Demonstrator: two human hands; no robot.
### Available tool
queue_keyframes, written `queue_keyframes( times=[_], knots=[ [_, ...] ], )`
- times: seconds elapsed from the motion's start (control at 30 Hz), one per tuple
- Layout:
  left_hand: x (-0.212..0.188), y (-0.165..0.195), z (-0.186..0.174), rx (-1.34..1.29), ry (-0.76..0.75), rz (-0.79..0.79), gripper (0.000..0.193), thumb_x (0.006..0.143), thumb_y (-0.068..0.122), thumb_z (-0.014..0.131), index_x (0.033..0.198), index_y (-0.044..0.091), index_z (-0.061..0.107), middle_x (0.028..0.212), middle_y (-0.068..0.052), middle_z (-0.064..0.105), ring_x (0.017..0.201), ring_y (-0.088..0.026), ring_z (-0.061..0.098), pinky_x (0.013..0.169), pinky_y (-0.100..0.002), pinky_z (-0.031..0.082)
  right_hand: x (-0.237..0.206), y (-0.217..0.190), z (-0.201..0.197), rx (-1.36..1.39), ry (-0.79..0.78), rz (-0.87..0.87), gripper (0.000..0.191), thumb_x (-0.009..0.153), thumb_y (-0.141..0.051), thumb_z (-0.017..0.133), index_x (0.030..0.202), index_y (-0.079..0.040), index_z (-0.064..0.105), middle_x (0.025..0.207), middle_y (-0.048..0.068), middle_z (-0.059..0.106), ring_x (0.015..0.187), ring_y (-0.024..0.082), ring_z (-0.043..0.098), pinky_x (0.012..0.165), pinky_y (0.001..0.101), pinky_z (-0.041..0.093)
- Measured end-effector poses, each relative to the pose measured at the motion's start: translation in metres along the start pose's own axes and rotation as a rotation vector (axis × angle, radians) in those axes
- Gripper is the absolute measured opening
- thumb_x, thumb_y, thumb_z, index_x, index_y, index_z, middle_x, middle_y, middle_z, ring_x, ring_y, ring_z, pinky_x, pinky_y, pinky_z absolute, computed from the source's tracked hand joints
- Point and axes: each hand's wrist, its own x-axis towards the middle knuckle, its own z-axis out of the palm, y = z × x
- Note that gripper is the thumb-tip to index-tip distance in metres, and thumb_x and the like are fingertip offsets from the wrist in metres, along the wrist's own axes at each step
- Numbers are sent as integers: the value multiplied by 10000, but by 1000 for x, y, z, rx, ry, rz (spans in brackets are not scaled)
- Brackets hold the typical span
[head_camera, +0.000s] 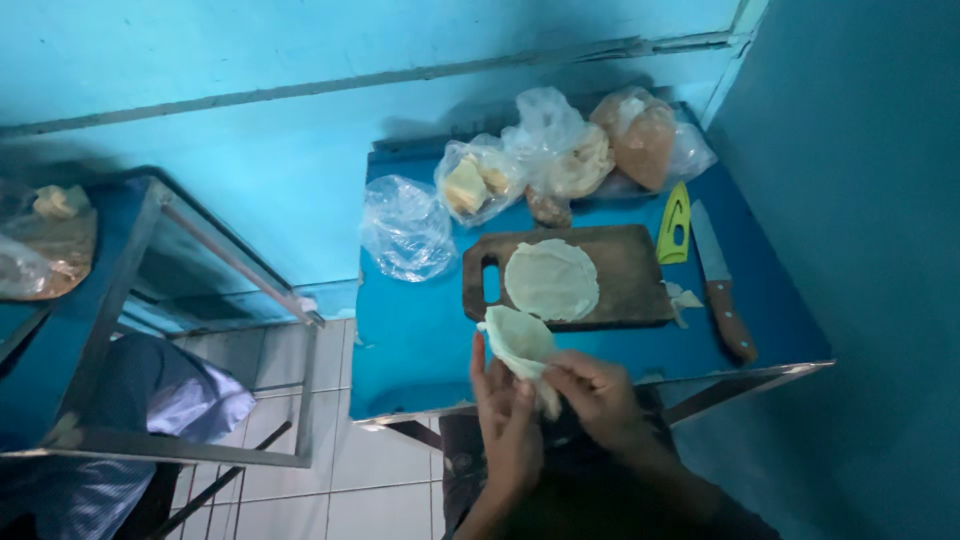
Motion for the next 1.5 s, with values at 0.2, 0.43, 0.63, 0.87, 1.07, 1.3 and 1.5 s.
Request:
queue_keyframes(
  times=[0.2, 0.43, 0.63, 0.87, 1.07, 1.3, 1.5],
  knots=[
    [1, -17, -10, -2, 78, -93, 640, 978, 152, 618, 1534, 17, 330, 1428, -199, 566, 1274, -275, 596, 1041, -393, 507, -5, 4, 8, 41, -58, 90, 223, 900, -170, 732, 1084, -44, 722, 991, 76, 769, 887, 154, 771, 763, 303, 633],
    [-3, -27, -17, 341, 11, -254, 481, 1038, 341, 550, 1333, -36, 594, 1099, -127, 698, 956, -174, 654, 794, -313, 536, -2, 22, 5, 130, -1, 99, 169, 960, -178, 700, 1057, -40, 687, 925, 67, 707, 817, 137, 690, 718, 282, 573],
    [4, -23, -4, 42, 84, -357, 560, 1026, 440, 464, 1309, -33, 566, 1069, -105, 690, 942, -165, 666, 810, -312, 547, 4, 42, 1, 704, 153, 399, 211, 992, -215, 617, 1122, -50, 637, 996, 57, 676, 882, 143, 660, 745, 293, 557],
    [0, -35, -4, 12, 62, -323, 465, 1019, 351, 520, 1323, 2, 561, 1041, -66, 669, 884, -126, 637, 738, -279, 511, -2, 35, -4, 347, 92, 298, 227, 938, -190, 671, 1107, -39, 677, 1026, 86, 735, 928, 149, 725, 824, 308, 607],
    [0, -30, -6, 63, 15, -299, 419, 1065, 346, 522, 1255, -15, 617, 951, -56, 647, 803, -92, 588, 677, -249, 484, 1, 27, -7, 327, 39, 369, 209, 933, -183, 687, 1077, -44, 746, 962, 129, 766, 856, 202, 751, 767, 359, 625],
    [1, -10, 3, 293, -58, -322, 459, 1053, 397, 454, 1306, 39, 588, 944, -27, 638, 801, -80, 577, 678, -236, 473, 3, 15, -12, 222, 28, 255, 209, 940, -209, 673, 1057, -45, 729, 960, 115, 787, 849, 180, 779, 767, 342, 653],
    [1, -24, -11, 263, -130, -313, 514, 1115, 407, 421, 1276, -53, 583, 908, -49, 618, 763, -90, 564, 642, -242, 463, 4, 16, -12, 259, 31, 223, 202, 965, -205, 646, 1071, -45, 709, 966, 96, 766, 853, 153, 759, 769, 322, 635]
  ],
)
